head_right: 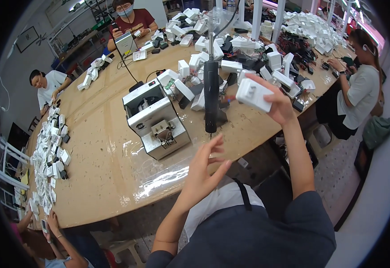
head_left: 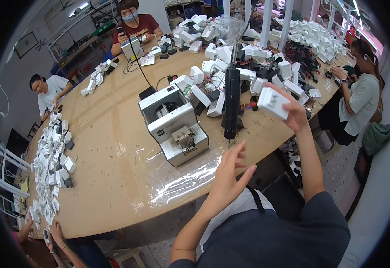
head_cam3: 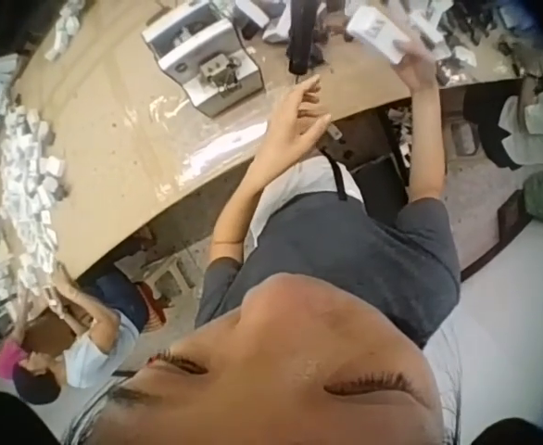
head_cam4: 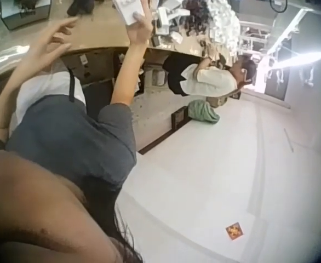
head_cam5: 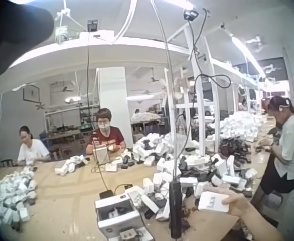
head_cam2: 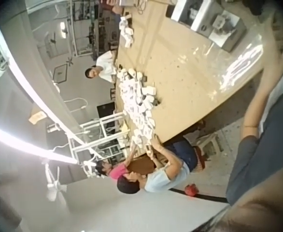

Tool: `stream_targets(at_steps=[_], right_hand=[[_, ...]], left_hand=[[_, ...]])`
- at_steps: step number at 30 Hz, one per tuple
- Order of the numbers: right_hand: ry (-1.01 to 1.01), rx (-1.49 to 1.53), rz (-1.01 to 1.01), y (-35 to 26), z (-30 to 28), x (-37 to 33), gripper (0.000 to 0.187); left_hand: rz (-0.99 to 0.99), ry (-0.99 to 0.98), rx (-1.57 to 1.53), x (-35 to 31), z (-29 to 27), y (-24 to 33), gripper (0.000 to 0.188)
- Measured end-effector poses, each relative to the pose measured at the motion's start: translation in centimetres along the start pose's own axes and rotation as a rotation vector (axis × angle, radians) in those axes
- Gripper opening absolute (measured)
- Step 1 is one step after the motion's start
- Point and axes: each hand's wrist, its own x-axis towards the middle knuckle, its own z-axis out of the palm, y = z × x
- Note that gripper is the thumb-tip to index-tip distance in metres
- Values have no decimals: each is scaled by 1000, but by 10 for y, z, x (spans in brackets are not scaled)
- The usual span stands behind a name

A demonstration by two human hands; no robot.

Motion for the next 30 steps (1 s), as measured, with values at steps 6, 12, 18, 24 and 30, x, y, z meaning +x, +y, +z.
stream_targets(at_steps=[6,12,18,24,30], right_hand=[[-25,-83,70,15,32,-43,96],[-48,-38,36,28,61,-43,72],[-873,-324,-3,59,96,-30,11],[-984,-705,-167,129,146,-22,25],[-904,-745,-38,147,139,-25,29]], left_hand=[[320,193,419,44,9,-11,81],[-121,-186,-480,2,-16,-1,31],[-133,109,-48,-64,-80,33,26],[152,45,702,-94,-116,14,31],[102,157,817,-109,-114,-24,32]])
